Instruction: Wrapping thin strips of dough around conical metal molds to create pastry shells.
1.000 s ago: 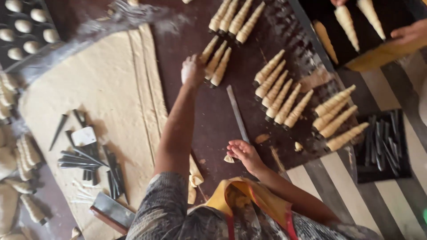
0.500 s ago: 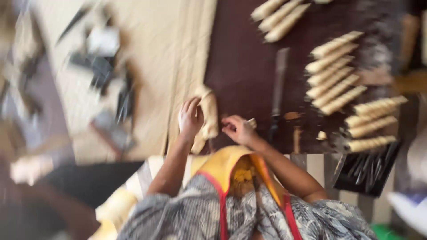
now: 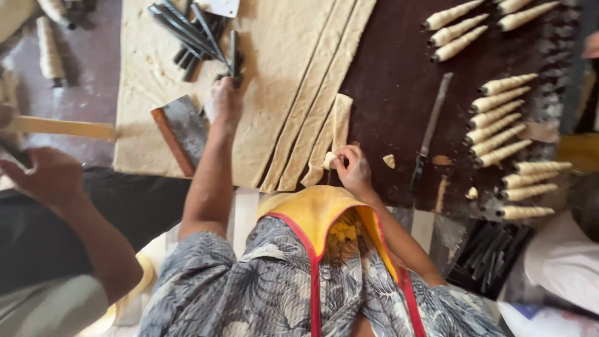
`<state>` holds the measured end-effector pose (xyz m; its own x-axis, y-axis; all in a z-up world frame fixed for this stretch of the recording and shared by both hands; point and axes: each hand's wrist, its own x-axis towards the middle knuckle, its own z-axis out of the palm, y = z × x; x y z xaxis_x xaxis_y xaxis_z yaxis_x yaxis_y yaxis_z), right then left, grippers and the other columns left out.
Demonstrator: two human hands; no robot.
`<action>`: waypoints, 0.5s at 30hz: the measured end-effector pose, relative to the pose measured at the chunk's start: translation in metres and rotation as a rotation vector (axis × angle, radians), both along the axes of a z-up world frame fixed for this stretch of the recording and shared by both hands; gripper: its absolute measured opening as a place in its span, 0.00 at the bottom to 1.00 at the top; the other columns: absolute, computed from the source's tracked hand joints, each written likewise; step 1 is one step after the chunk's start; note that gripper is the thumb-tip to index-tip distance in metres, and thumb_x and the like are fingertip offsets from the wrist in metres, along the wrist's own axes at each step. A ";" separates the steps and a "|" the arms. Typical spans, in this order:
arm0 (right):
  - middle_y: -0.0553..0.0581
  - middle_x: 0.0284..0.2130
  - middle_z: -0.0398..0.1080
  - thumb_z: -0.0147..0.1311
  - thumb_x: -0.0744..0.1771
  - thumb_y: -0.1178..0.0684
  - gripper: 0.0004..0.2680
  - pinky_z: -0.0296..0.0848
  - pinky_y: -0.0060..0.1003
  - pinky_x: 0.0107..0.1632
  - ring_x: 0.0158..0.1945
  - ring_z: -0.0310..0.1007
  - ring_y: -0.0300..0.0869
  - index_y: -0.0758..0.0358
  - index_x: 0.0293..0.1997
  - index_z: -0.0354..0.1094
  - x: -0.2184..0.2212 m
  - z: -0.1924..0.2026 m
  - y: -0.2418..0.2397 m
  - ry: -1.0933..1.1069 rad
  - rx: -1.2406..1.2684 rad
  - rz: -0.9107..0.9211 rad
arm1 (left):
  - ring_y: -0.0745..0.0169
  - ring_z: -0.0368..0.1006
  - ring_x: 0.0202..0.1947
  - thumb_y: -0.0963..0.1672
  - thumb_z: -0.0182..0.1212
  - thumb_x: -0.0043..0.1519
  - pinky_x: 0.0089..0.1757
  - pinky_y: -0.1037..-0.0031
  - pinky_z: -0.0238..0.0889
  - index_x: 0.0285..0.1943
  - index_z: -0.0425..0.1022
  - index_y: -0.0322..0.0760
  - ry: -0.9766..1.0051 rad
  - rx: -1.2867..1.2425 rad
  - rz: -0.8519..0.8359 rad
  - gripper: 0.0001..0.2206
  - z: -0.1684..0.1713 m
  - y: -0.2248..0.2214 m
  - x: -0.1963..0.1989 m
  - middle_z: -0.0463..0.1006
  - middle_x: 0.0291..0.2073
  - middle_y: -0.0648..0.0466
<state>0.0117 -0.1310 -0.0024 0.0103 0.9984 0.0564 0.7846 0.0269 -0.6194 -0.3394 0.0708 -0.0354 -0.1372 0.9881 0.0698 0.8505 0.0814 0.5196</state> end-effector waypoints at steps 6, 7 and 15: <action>0.57 0.46 0.72 0.55 0.72 0.56 0.06 0.75 0.40 0.53 0.48 0.74 0.43 0.61 0.53 0.66 0.032 -0.056 0.002 1.345 -0.042 -0.400 | 0.47 0.78 0.37 0.39 0.66 0.61 0.41 0.60 0.74 0.40 0.80 0.40 -0.165 0.582 -0.019 0.03 0.061 -0.025 0.004 0.79 0.35 0.50; 0.57 0.46 0.72 0.55 0.72 0.56 0.06 0.75 0.40 0.53 0.48 0.74 0.43 0.61 0.53 0.66 0.031 -0.038 0.007 1.342 -0.023 -0.429 | 0.47 0.78 0.37 0.39 0.66 0.61 0.41 0.60 0.74 0.40 0.80 0.40 -0.179 0.576 -0.047 0.03 0.089 -0.029 0.013 0.79 0.35 0.50; 0.62 0.47 0.76 0.50 0.71 0.50 0.12 0.78 0.44 0.51 0.49 0.78 0.46 0.66 0.58 0.69 0.017 0.010 0.020 1.662 -0.202 -0.517 | 0.63 0.77 0.34 0.50 0.54 0.73 0.42 0.71 0.75 0.45 0.72 0.34 -1.253 -0.019 -0.209 0.14 0.144 -0.068 0.049 0.79 0.34 0.51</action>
<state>0.0288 -0.1111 0.0079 0.2140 0.8634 -0.4569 -0.7276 -0.1712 -0.6643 -0.2901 0.0033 0.1084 0.0591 0.9982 -0.0085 -0.2229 0.0215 0.9746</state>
